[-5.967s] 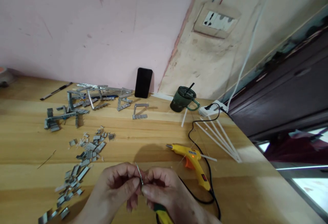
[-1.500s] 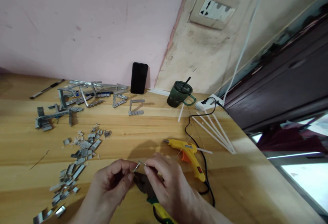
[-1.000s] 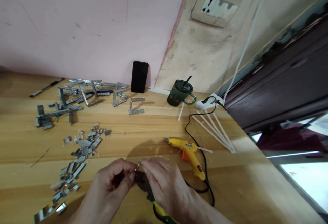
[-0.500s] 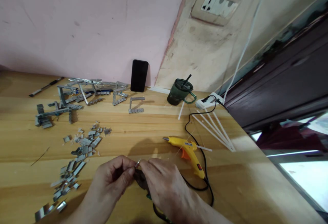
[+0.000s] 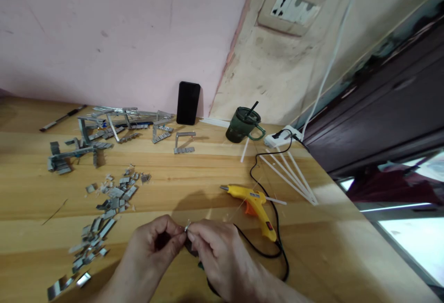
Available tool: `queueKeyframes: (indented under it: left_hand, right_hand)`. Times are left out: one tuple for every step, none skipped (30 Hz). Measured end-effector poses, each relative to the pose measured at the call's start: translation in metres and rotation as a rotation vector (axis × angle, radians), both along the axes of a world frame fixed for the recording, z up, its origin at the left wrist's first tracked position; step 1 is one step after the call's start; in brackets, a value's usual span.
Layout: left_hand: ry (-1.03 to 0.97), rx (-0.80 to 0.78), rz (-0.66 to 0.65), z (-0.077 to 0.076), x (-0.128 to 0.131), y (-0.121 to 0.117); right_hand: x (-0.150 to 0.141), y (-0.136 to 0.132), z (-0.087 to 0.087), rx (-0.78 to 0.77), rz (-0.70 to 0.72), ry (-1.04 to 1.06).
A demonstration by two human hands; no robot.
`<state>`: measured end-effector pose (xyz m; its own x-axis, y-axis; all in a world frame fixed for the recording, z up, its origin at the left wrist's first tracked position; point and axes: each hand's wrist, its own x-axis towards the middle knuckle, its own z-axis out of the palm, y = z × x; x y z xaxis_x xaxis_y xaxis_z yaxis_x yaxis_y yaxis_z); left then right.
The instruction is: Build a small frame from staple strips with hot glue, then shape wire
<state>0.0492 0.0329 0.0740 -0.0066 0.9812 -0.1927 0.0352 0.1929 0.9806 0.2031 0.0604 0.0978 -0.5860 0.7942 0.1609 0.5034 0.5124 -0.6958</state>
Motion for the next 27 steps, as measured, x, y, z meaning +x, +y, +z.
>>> queueKeyframes:
  left_hand:
    - [0.060,0.031,0.006,-0.001,0.000,-0.001]
    - [0.129,0.063,0.014,-0.001,0.000,-0.002]
    - [0.195,0.092,0.016,-0.001,0.000,-0.003]
    - [0.243,0.108,0.009,-0.001,-0.001,-0.003]
    - [0.262,0.111,-0.007,0.000,-0.002,-0.002]
    - [0.251,0.099,-0.024,0.001,-0.003,-0.001]
    - [0.214,0.076,-0.041,0.003,-0.003,0.000]
    - [0.169,0.053,-0.045,0.004,-0.003,0.002]
    - [0.131,0.035,-0.032,0.006,-0.003,0.004]
    - [0.104,0.019,-0.014,0.007,-0.003,0.005]
    - [0.093,0.008,0.005,0.009,-0.003,0.007]
    - [0.096,0.003,0.026,0.010,-0.002,0.008]
    - [0.108,-0.003,0.037,0.011,-0.002,0.008]
    - [0.124,-0.008,0.046,0.012,-0.002,0.009]
    - [0.136,-0.010,0.052,0.013,-0.002,0.009]
    - [0.150,-0.007,0.055,0.013,-0.002,0.009]
    - [0.165,0.001,0.056,0.013,-0.002,0.009]
    - [0.179,0.012,0.053,0.012,-0.003,0.008]
    - [0.191,0.026,0.045,0.011,-0.004,0.008]
    - [0.202,0.048,0.036,0.009,-0.005,0.008]
    - [0.213,0.069,0.025,0.008,-0.005,0.008]
    - [0.226,0.087,0.021,0.007,-0.006,0.007]
    - [0.242,0.105,0.017,0.006,-0.006,0.007]
    - [0.264,0.123,0.019,0.006,-0.006,0.006]
    - [0.292,0.143,0.027,0.006,-0.006,0.006]
    - [0.325,0.168,0.035,0.006,-0.006,0.005]
    - [0.364,0.205,0.037,0.006,-0.006,0.004]
  right_hand:
    - [-0.001,-0.001,-0.002,-0.031,-0.013,0.029]
    - [-0.001,-0.001,-0.005,-0.079,-0.028,0.061]
    - [-0.002,-0.001,-0.007,-0.148,-0.045,0.099]
    - [-0.003,0.000,-0.008,-0.237,-0.067,0.146]
    - [-0.003,0.001,-0.009,-0.343,-0.093,0.199]
    - [-0.004,0.002,-0.010,-0.452,-0.126,0.256]
    - [-0.005,0.003,-0.009,-0.555,-0.159,0.315]
    - [-0.005,0.005,-0.009,-0.645,-0.187,0.370]
    - [-0.006,0.006,-0.008,-0.716,-0.205,0.418]
    - [-0.006,0.007,-0.007,-0.768,-0.213,0.457]
    - [-0.006,0.007,-0.006,-0.804,-0.212,0.485]
    - [-0.006,0.008,-0.005,-0.827,-0.209,0.504]
    - [-0.006,0.008,-0.005,-0.845,-0.206,0.516]
    - [-0.005,0.008,-0.005,-0.860,-0.211,0.523]
    - [-0.005,0.009,-0.005,-0.874,-0.216,0.529]
    - [-0.005,0.009,-0.006,-0.887,-0.218,0.532]
    - [-0.005,0.010,-0.006,-0.901,-0.217,0.535]
    - [-0.005,0.011,-0.007,-0.914,-0.218,0.535]
    - [-0.005,0.012,-0.008,-0.922,-0.221,0.529]
    - [-0.005,0.013,-0.008,-0.920,-0.225,0.517]
    - [-0.005,0.013,-0.008,-0.911,-0.232,0.502]
    - [-0.005,0.014,-0.008,-0.901,-0.243,0.491]
    - [-0.005,0.014,-0.008,-0.892,-0.248,0.481]
    - [-0.005,0.013,-0.008,-0.873,-0.246,0.471]
    - [-0.005,0.012,-0.007,-0.846,-0.238,0.462]
    - [-0.005,0.011,-0.007,-0.816,-0.225,0.454]
    - [-0.004,0.010,-0.007,-0.784,-0.208,0.444]
